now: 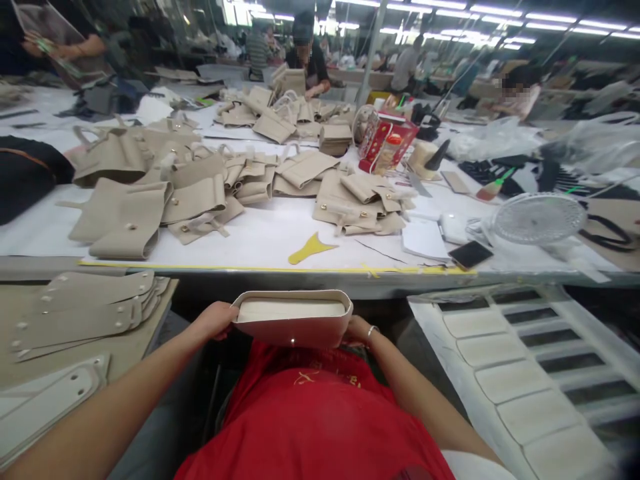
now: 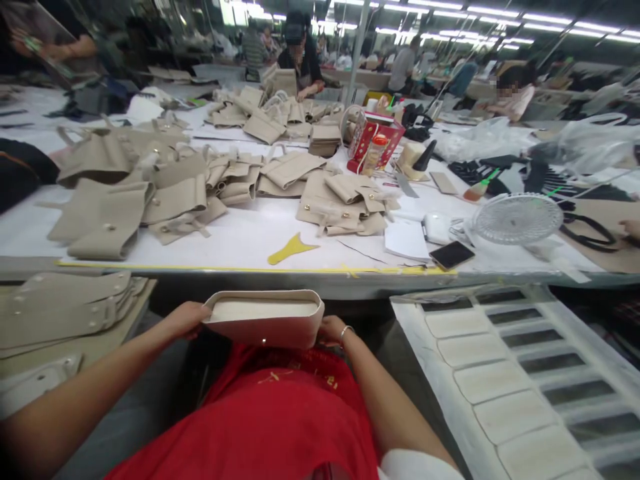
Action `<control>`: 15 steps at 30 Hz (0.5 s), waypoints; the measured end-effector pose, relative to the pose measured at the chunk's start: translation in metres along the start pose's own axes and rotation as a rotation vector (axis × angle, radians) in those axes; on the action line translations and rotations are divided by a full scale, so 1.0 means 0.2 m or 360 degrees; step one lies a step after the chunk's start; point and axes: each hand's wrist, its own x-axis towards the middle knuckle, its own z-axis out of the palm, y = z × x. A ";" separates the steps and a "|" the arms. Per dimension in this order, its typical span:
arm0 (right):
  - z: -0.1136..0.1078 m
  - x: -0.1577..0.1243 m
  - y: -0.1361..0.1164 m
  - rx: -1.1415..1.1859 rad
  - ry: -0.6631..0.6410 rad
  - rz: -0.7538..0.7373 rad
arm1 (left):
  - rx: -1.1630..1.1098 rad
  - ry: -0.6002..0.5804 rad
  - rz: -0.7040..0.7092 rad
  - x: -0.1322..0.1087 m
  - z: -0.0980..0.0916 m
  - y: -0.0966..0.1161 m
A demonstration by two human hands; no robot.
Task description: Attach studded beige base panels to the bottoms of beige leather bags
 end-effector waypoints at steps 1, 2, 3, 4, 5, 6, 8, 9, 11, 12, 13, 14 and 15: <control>-0.08 -0.03 -0.03 -0.0039 0.0062 0.0023 | 0.0030 -0.0003 0.0022 0.00 -0.01 0.00; -0.15 -0.06 -0.08 -0.0082 0.0125 0.0018 | 0.0114 0.0003 0.0061 0.01 -0.01 0.00; -0.21 -0.10 -0.14 -0.0155 0.0173 -0.0015 | 0.0260 0.0028 0.0111 0.01 -0.02 0.01; -0.25 -0.15 -0.20 -0.0290 0.0214 -0.0079 | 0.0453 0.0074 0.0163 0.00 -0.02 0.02; -0.26 -0.20 -0.27 -0.0597 0.0244 -0.0190 | 0.0671 0.0133 0.0204 0.00 -0.03 0.03; -0.26 -0.24 -0.34 -0.0971 0.0268 -0.0295 | 0.0878 0.0194 0.0231 -0.01 -0.03 0.05; -0.22 -0.31 -0.45 -0.1585 0.0347 -0.0415 | 0.1128 0.0280 0.0248 -0.04 -0.03 0.06; -0.19 -0.33 -0.48 -0.1775 0.0367 -0.0426 | 0.1173 0.0298 0.0255 -0.05 -0.03 0.07; -0.12 -0.35 -0.50 -0.1928 0.0380 -0.0382 | 0.1197 0.0308 0.0299 -0.08 -0.02 0.07; -0.09 -0.36 -0.49 -0.1946 0.0379 -0.0347 | 0.1194 0.0314 0.0314 -0.09 -0.02 0.07; -0.07 -0.35 -0.47 -0.1950 0.0383 -0.0319 | 0.1189 0.0321 0.0320 -0.10 -0.01 0.07; -0.05 -0.35 -0.45 -0.1949 0.0389 -0.0301 | 0.1187 0.0328 0.0318 -0.10 -0.01 0.07; -0.04 -0.34 -0.42 -0.1946 0.0393 -0.0291 | 0.1193 0.0330 0.0316 -0.10 -0.01 0.07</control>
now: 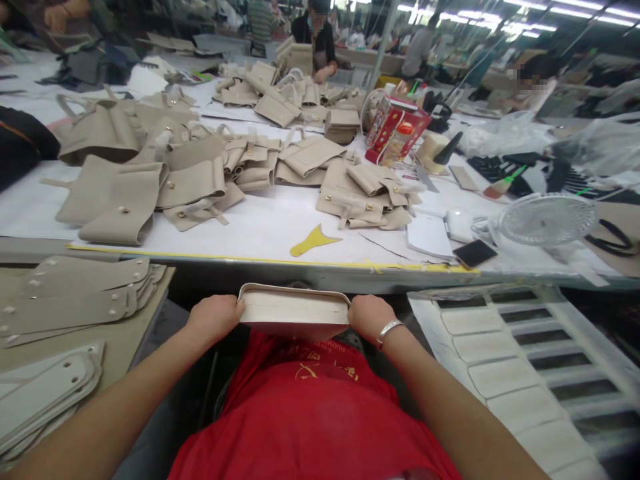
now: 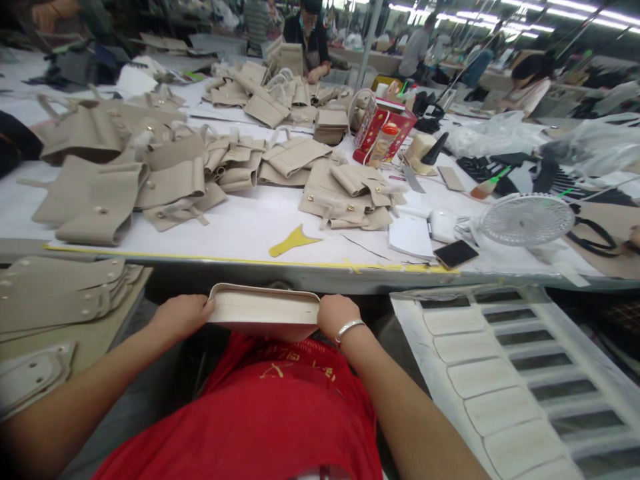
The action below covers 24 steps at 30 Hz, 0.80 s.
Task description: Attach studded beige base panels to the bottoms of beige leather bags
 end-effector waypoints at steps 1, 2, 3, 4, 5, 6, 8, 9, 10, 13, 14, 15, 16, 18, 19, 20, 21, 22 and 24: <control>0.02 0.00 0.00 0.0003 -0.0002 -0.0003 | 0.0017 -0.0005 0.0005 0.00 0.00 0.00; 0.04 0.00 0.00 0.0010 0.0001 -0.0005 | 0.0043 -0.0017 0.0018 0.01 0.00 0.00; 0.06 0.00 0.00 0.0020 0.0013 -0.0005 | 0.0076 -0.0031 0.0035 0.02 0.00 0.00; 0.08 -0.01 0.00 0.0034 0.0034 0.0001 | 0.0110 -0.0043 0.0063 0.03 0.00 0.00; 0.10 -0.01 0.00 0.0046 0.0062 0.0006 | 0.0142 -0.0054 0.0091 0.05 0.00 0.00; 0.12 -0.01 0.00 0.0054 0.0096 0.0009 | 0.0170 -0.0058 0.0120 0.06 0.00 0.00; 0.15 -0.01 0.00 0.0057 0.0145 0.0027 | 0.0208 -0.0045 0.0174 0.09 0.02 -0.01; 0.17 -0.02 0.00 0.0052 0.0153 0.0035 | 0.0213 -0.0040 0.0199 0.09 0.03 -0.02; 0.18 -0.02 0.00 0.0045 0.0154 0.0040 | 0.0206 -0.0039 0.0212 0.10 0.04 -0.02; 0.19 -0.02 0.00 -0.0024 0.0127 -0.0052 | 0.0079 -0.0017 0.0173 0.10 0.06 -0.03; 0.18 -0.02 0.00 -0.0062 0.0113 -0.0110 | -0.0010 0.0002 0.0158 0.10 0.05 -0.04; 0.18 -0.02 0.01 -0.0096 0.0098 -0.0168 | -0.0140 0.0005 0.0147 0.09 0.05 -0.05; 0.17 -0.02 0.01 -0.0117 0.0089 -0.0218 | -0.0319 -0.0022 0.0127 0.09 0.05 -0.05; 0.16 -0.01 0.03 -0.0084 0.0090 -0.0250 | -0.0811 -0.0182 0.0029 0.08 0.04 -0.08; 0.16 0.00 0.04 -0.0029 0.0100 -0.0242 | -0.1081 -0.0282 -0.0048 0.08 0.04 -0.09; 0.17 0.00 0.05 0.0049 0.0108 -0.0223 | -0.1320 -0.0367 -0.0133 0.08 0.04 -0.10; 0.17 0.01 0.05 0.0139 0.0104 -0.0198 | -0.1498 -0.0421 -0.0204 0.08 0.04 -0.11; 0.18 0.02 0.06 0.0231 0.0095 -0.0176 | -0.1592 -0.0437 -0.0243 0.08 0.04 -0.11; 0.19 0.02 0.08 0.0379 0.0074 -0.0153 | -0.1467 -0.0361 -0.0216 0.07 0.04 -0.10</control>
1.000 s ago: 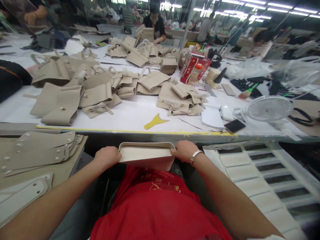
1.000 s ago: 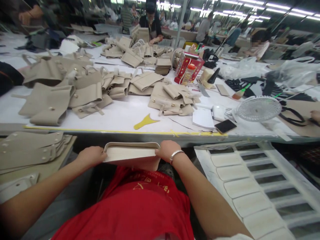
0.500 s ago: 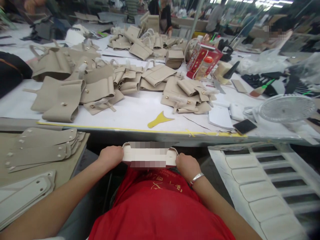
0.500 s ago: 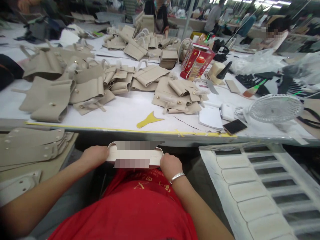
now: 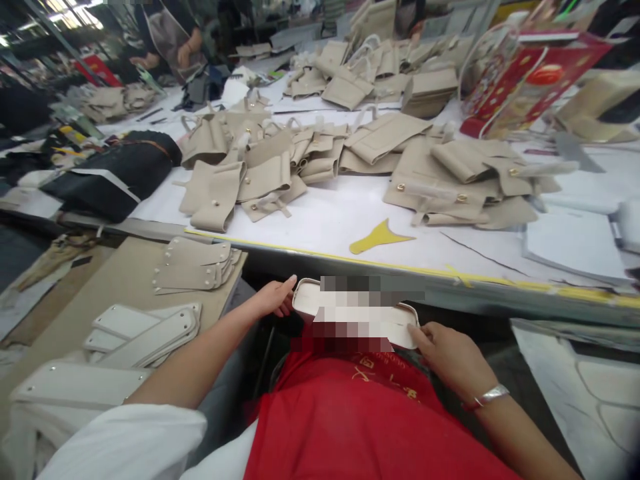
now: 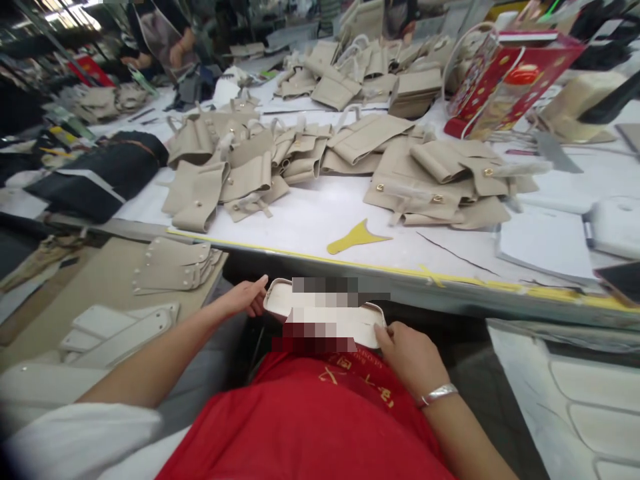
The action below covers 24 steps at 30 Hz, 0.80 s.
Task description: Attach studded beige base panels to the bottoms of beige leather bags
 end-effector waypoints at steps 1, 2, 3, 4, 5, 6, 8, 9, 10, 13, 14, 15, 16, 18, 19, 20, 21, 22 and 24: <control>0.00 0.00 0.01 0.0043 -0.0004 0.0003 | 0.0210 0.0065 0.0061 -0.01 0.01 0.01; 0.01 0.00 0.01 0.0061 0.0001 0.0000 | 0.0455 0.0138 0.0134 -0.02 0.01 0.02; 0.01 0.00 0.02 0.0057 0.0014 -0.0002 | 0.0691 0.0212 0.0202 -0.02 0.02 0.04; 0.01 -0.01 0.02 0.0036 0.0028 -0.0007 | 0.0883 0.0277 0.0257 -0.03 0.03 0.05; 0.01 -0.01 0.02 -0.0003 0.0041 -0.0011 | 0.1012 0.0324 0.0287 -0.03 0.03 0.07; 0.01 -0.01 0.01 -0.0052 0.0050 -0.0010 | 0.1080 0.0354 0.0295 -0.03 0.04 0.08; 0.01 -0.01 0.00 -0.0154 0.0057 0.0016 | 0.1156 0.0385 0.0293 -0.02 0.05 0.09; 0.01 -0.01 0.00 -0.0196 0.0054 0.0026 | 0.1193 0.0394 0.0290 -0.02 0.06 0.09; 0.01 -0.02 -0.01 -0.0232 0.0049 0.0031 | 0.1222 0.0400 0.0285 -0.02 0.07 0.09; 0.01 -0.03 -0.03 -0.0317 0.0028 -0.0003 | 0.1258 0.0422 0.0261 -0.02 0.09 0.08; 0.01 -0.04 -0.04 -0.0340 0.0029 -0.0028 | 0.1252 0.0428 0.0255 -0.02 0.10 0.07; 0.01 -0.04 -0.04 -0.0357 0.0035 -0.0045 | 0.1237 0.0431 0.0254 -0.02 0.10 0.07; 0.00 -0.05 -0.04 -0.0367 0.0040 -0.0057 | 0.1210 0.0428 0.0258 -0.02 0.11 0.06; 0.00 -0.05 -0.05 -0.0376 0.0047 -0.0064 | 0.1115 0.0383 0.0275 -0.02 0.09 0.05; 0.00 -0.06 -0.05 -0.0378 0.0044 -0.0066 | 0.1045 0.0339 0.0282 -0.02 0.09 0.05; -0.01 -0.06 -0.05 -0.0380 0.0040 -0.0073 | 0.0963 0.0286 0.0286 -0.02 0.07 0.04; -0.01 -0.06 -0.05 -0.0383 0.0038 -0.0083 | 0.0873 0.0229 0.0287 -0.01 0.06 0.03; -0.01 -0.06 -0.05 -0.0387 0.0036 -0.0091 | 0.0784 0.0177 0.0285 -0.01 0.05 0.02; -0.02 -0.06 -0.05 -0.0391 0.0028 -0.0092 | 0.0633 0.0111 0.0283 -0.01 0.04 0.01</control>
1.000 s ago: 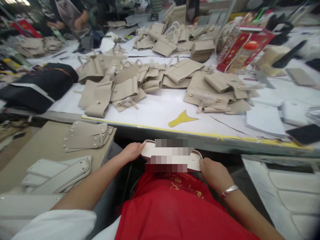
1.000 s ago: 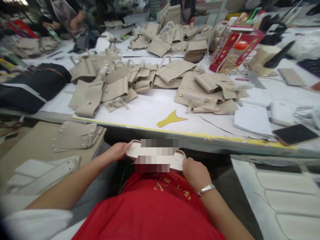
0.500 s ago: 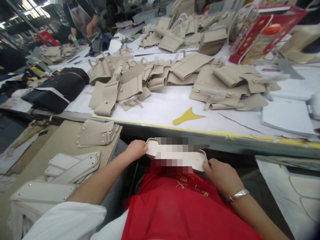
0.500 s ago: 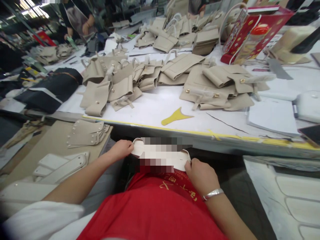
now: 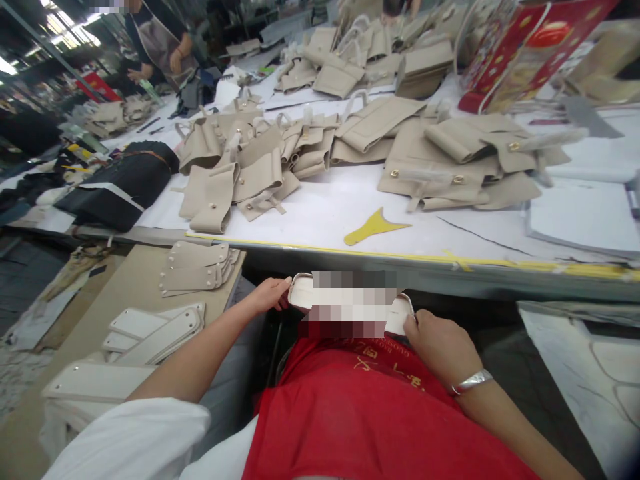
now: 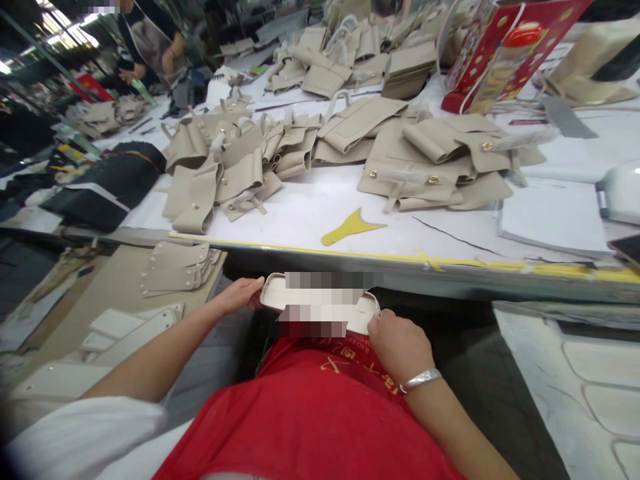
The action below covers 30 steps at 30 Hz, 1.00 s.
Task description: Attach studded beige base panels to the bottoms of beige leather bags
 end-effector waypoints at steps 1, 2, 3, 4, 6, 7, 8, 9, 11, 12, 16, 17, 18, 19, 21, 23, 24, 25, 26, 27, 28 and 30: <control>0.00 0.00 0.00 -0.0002 -0.0006 0.0000 | -0.0052 -0.0009 0.0000 0.00 0.00 0.00; 0.00 0.00 0.00 -0.0002 -0.0010 -0.0002 | -0.0093 -0.0012 -0.0001 0.00 -0.01 0.00; 0.00 0.00 0.00 0.0000 -0.0011 -0.0006 | -0.0083 0.0000 0.0006 0.01 -0.01 0.00; 0.00 0.00 0.00 0.0003 -0.0010 -0.0009 | -0.0028 0.0028 0.0017 0.01 -0.01 0.00; 0.00 0.00 0.00 0.0013 -0.0001 0.0008 | 0.0146 0.0101 0.0043 0.02 -0.02 0.02; 0.01 0.00 0.00 0.0020 0.0006 0.0019 | 0.0229 0.0134 0.0054 0.02 -0.02 0.03; 0.01 0.00 0.00 0.0026 0.0013 0.0031 | 0.0289 0.0159 0.0059 0.03 -0.03 0.04; 0.01 0.00 0.01 0.0030 0.0020 0.0037 | 0.0314 0.0173 0.0058 0.03 -0.03 0.06; 0.01 0.00 0.01 0.0035 0.0038 0.0030 | 0.0297 0.0180 0.0050 0.03 -0.03 0.07; 0.01 0.00 0.01 0.0036 0.0047 0.0026 | 0.0282 0.0177 0.0048 0.03 -0.03 0.08; 0.01 0.00 0.01 0.0079 0.0078 0.0052 | 0.0047 -0.0018 0.0020 0.01 -0.06 0.03; 0.01 0.00 0.01 0.0098 0.0090 0.0062 | -0.0148 -0.0121 0.0001 0.01 -0.06 0.01; 0.01 0.00 0.01 0.0116 0.0106 0.0066 | -0.0394 -0.0217 -0.0012 0.01 -0.06 -0.02; 0.01 0.00 0.01 0.0130 0.0122 0.0064 | -0.0652 -0.0287 -0.0018 0.02 -0.06 -0.05; 0.02 0.01 0.02 0.0147 0.0136 0.0061 | -0.1042 -0.0323 0.0000 0.04 -0.03 -0.11; 0.03 0.01 0.02 0.0156 0.0115 0.0078 | -0.1149 -0.0275 0.0028 0.07 0.00 -0.14; 0.03 0.01 0.03 0.0157 0.0097 0.0092 | -0.1162 -0.0259 0.0032 0.09 0.02 -0.15; 0.03 0.02 0.03 0.0153 0.0080 0.0102 | -0.1165 -0.0257 0.0025 0.10 0.03 -0.16; 0.04 0.02 0.03 0.0146 0.0066 0.0105 | -0.1161 -0.0265 0.0014 0.11 0.04 -0.16; 0.04 0.03 0.03 0.0136 0.0057 0.0101 | -0.1147 -0.0275 -0.0001 0.12 0.04 -0.16; 0.05 0.03 0.03 0.0128 0.0049 0.0095 | -0.1123 -0.0293 -0.0015 0.13 0.04 -0.17; 0.05 0.04 0.02 0.0118 0.0032 0.0085 | -0.1061 -0.0356 -0.0039 0.14 0.03 -0.18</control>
